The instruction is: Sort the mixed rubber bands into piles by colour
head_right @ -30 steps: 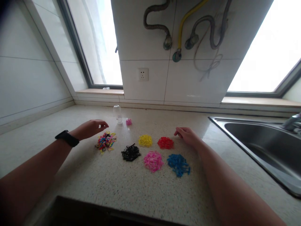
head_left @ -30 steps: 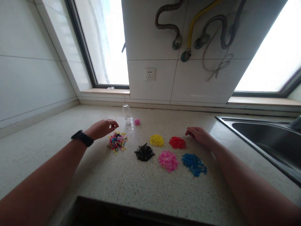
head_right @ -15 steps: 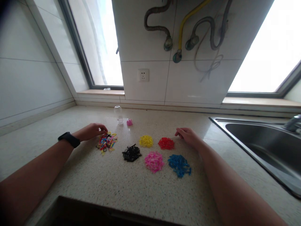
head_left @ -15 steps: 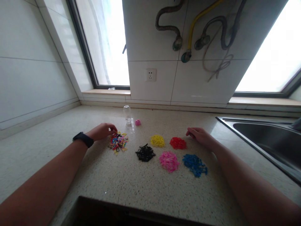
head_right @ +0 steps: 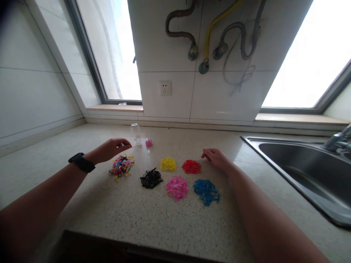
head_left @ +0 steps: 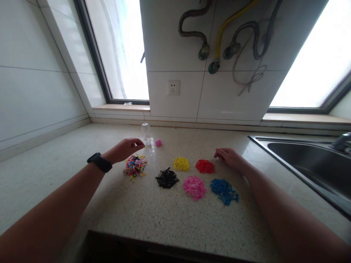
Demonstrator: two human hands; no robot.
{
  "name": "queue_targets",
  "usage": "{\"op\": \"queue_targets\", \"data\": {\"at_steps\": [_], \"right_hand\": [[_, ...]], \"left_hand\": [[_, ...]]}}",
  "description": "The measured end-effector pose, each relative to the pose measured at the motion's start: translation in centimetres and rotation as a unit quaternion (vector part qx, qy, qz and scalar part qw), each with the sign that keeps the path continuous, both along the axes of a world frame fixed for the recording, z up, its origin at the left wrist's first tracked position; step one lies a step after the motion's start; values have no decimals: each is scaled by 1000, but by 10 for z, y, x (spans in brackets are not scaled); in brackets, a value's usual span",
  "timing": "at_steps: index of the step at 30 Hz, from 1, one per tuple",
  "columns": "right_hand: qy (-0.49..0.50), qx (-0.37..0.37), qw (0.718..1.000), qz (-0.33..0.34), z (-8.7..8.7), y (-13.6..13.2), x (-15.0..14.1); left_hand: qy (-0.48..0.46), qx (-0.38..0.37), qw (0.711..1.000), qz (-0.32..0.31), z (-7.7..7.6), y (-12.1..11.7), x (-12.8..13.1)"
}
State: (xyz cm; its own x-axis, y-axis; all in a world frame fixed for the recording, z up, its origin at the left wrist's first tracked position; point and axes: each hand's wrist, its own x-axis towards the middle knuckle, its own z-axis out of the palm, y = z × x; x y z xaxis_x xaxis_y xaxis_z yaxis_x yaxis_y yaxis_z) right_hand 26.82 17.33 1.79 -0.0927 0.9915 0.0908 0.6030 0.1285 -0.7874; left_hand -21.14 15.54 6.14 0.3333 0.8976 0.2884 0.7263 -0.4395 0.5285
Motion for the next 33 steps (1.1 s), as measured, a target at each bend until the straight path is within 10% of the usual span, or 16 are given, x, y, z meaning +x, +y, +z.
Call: {"op": "queue_targets", "data": {"at_steps": [11, 33], "right_hand": [[0, 11, 1000, 19, -6, 4, 3], [-17, 17, 1000, 8, -13, 13, 4]], "left_hand": [[-165, -20, 979, -115, 15, -55, 109], [-390, -227, 882, -136, 15, -77, 134]]}}
